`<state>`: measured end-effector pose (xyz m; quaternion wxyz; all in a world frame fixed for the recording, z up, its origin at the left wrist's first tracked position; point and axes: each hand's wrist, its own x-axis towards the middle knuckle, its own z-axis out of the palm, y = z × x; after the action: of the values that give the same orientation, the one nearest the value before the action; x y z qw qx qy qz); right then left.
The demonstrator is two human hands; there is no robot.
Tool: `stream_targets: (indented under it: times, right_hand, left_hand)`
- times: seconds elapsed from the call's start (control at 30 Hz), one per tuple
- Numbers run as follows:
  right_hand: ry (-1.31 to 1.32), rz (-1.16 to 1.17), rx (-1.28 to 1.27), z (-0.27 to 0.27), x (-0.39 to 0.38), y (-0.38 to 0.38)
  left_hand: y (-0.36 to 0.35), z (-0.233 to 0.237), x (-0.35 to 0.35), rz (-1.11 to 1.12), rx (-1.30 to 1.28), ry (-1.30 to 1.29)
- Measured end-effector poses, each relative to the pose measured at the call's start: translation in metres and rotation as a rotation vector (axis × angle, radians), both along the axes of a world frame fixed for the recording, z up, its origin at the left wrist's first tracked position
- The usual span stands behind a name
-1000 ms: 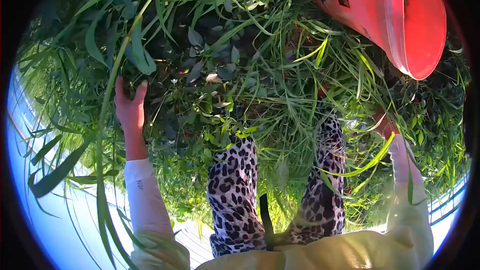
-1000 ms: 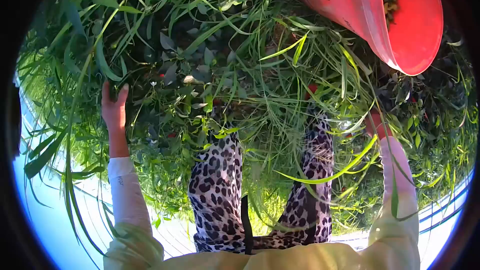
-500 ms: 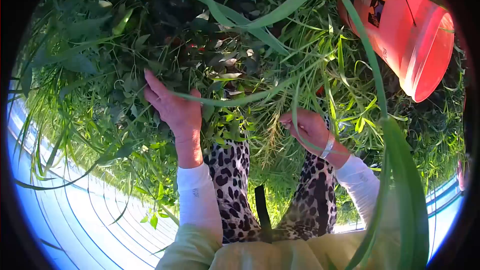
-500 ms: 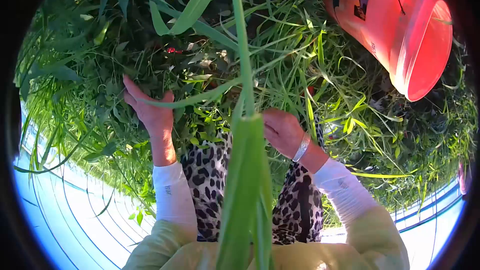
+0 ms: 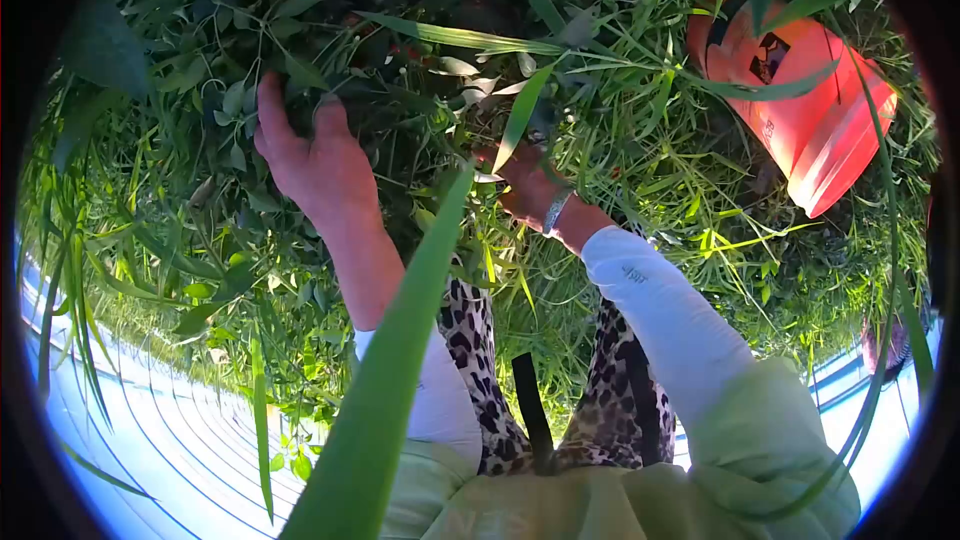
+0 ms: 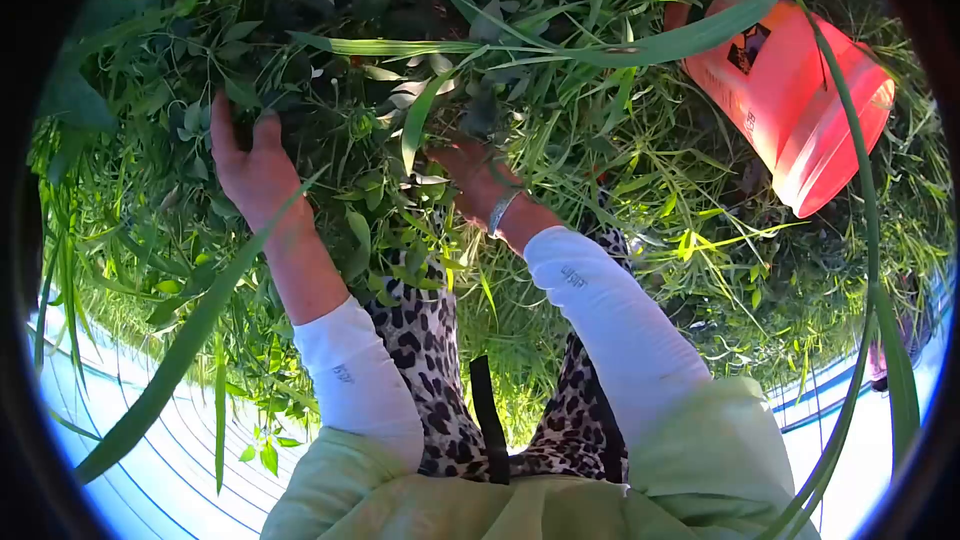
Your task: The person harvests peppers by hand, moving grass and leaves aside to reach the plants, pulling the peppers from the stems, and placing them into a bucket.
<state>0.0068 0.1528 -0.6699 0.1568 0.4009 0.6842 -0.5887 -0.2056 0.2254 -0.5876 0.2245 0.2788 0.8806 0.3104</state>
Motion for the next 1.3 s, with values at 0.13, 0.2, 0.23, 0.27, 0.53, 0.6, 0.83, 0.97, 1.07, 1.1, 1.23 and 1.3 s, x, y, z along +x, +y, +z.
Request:
stream_targets:
  times: [0.13, 0.2, 0.23, 0.27, 0.53, 0.6, 0.83, 0.97, 1.07, 1.1, 1.23, 1.3]
  right_hand:
    - [0.114, -0.402, -0.250, -0.017, -0.030, -0.038]
    - [0.302, -0.337, -0.320, 0.000, -0.028, -0.031]
    - [0.363, -0.343, -0.465, 0.008, -0.025, -0.031]
    - [0.396, -0.382, -0.660, 0.018, -0.020, -0.030]
    - [0.344, -0.329, -0.209, 0.126, 0.023, 0.054]
    - [0.355, -0.098, 0.017, 0.149, 0.019, 0.086]
    - [0.580, -0.569, -0.316, 0.195, -0.039, 0.115]
    - [0.631, -0.812, -1.088, 0.212, -0.056, 0.104]
    - [0.688, -0.453, -1.091, 0.239, -0.073, 0.083]
    - [0.822, -0.557, -1.026, 0.249, -0.076, 0.064]
    - [0.824, -0.813, -0.732, 0.244, -0.054, 0.090]
    - [0.631, -0.801, -0.223, 0.212, -0.038, 0.117]
  left_hand:
    - [0.002, 0.002, -0.004, 0.008, -0.018, -0.066]
    - [0.004, 0.002, -0.006, 0.006, 0.001, -0.107]
    - [0.006, 0.004, -0.006, 0.008, 0.006, -0.112]
    - [0.008, 0.007, -0.004, -0.026, 0.015, -0.158]
    - [0.028, 0.048, 0.013, -0.277, 0.033, -0.784]
    - [0.028, 0.051, 0.017, -0.406, 0.022, -0.758]
    - [0.024, 0.017, 0.027, -0.328, 0.042, -1.184]
    - [0.025, 0.026, 0.044, -0.552, 0.075, -0.576]
    - [0.024, -0.011, 0.039, -0.408, 0.283, -0.532]
    - [0.017, -0.012, 0.033, -0.372, 0.260, -0.590]
    - [0.027, 0.026, 0.034, 0.044, 0.177, -0.863]
    - [0.024, 0.030, 0.034, 0.159, 0.195, -0.942]
